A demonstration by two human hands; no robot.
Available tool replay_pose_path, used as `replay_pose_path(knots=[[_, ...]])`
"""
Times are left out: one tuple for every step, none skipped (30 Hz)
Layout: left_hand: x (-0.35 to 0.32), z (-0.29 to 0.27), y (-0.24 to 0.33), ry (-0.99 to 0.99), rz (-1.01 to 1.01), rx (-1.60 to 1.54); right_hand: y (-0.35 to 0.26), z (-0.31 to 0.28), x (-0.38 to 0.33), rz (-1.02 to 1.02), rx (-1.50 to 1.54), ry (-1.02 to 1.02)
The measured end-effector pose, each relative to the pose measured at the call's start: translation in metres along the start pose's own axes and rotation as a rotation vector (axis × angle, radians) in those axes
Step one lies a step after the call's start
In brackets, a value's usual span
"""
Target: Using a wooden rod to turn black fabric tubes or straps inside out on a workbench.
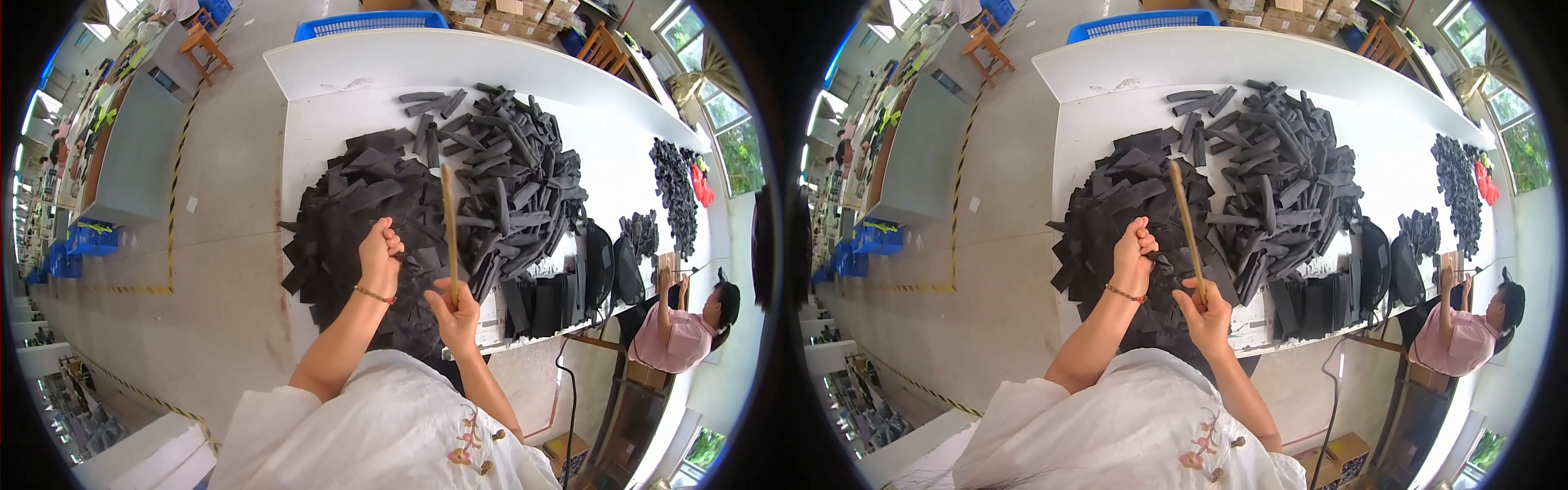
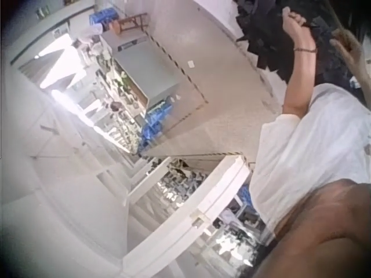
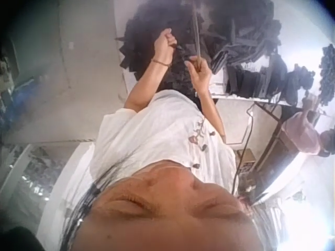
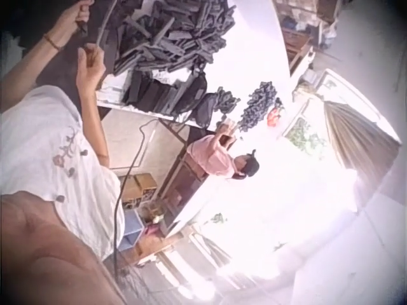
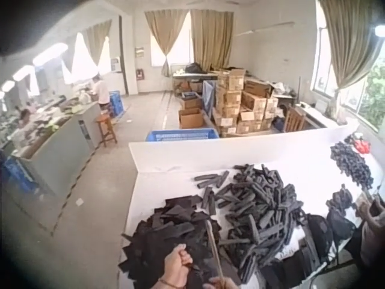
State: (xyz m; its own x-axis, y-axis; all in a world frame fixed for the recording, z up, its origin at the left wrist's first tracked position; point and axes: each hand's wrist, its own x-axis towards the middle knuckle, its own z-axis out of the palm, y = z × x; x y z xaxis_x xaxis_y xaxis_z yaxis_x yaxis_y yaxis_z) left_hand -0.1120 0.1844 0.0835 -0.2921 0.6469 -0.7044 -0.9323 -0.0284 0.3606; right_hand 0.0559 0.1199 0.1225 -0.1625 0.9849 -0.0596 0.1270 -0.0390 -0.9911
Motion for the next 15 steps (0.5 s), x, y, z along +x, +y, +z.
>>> replay_pose_path(knots=[[-0.001,0.000,-0.003,0.019,0.009,0.013,-0.002,0.003,0.002,0.005,0.003,0.003],[-0.002,0.000,-0.005,0.038,0.018,0.024,-0.007,0.007,0.005,-0.061,-0.088,-0.005],[-0.004,-0.002,-0.007,0.041,0.018,0.028,-0.010,0.011,0.008,-0.129,-0.179,-0.015],[-0.005,-0.002,-0.010,0.024,0.025,0.028,-0.008,0.013,0.011,-0.144,-0.250,-0.007],[-0.005,-0.004,-0.013,0.007,0.031,0.028,-0.001,0.015,0.012,-0.146,-0.248,-0.007],[-0.006,-0.008,-0.015,-0.006,0.024,0.064,0.008,0.016,0.014,-0.189,-0.238,0.034],[-0.008,-0.009,-0.013,-0.007,0.028,0.065,0.010,0.017,0.018,-0.232,-0.227,0.074],[-0.010,-0.010,-0.010,-0.070,-0.006,0.228,0.007,0.012,0.017,-0.151,-0.218,0.042],[-0.012,-0.012,-0.006,-0.133,-0.041,0.393,0.007,0.007,0.018,-0.152,-0.216,0.042],[-0.026,-0.004,0.002,-0.202,-0.087,0.719,0.008,-0.002,0.019,-0.056,-0.194,-0.011],[-0.027,-0.009,0.004,-0.203,-0.083,0.723,0.008,-0.006,0.020,0.030,-0.164,-0.078],[-0.028,-0.016,0.003,-0.548,0.146,1.045,0.006,-0.011,0.021,0.130,-0.142,-0.158],[-0.035,-0.015,0.004,-0.903,0.379,1.348,0.007,-0.016,0.020,0.136,-0.141,-0.152],[-0.045,-0.012,0.008,-1.019,0.162,1.438,0.010,-0.020,0.020,0.121,-0.081,-0.163],[-0.047,-0.012,0.002,-1.184,0.129,1.347,0.011,-0.022,0.019,0.107,-0.022,-0.173]])
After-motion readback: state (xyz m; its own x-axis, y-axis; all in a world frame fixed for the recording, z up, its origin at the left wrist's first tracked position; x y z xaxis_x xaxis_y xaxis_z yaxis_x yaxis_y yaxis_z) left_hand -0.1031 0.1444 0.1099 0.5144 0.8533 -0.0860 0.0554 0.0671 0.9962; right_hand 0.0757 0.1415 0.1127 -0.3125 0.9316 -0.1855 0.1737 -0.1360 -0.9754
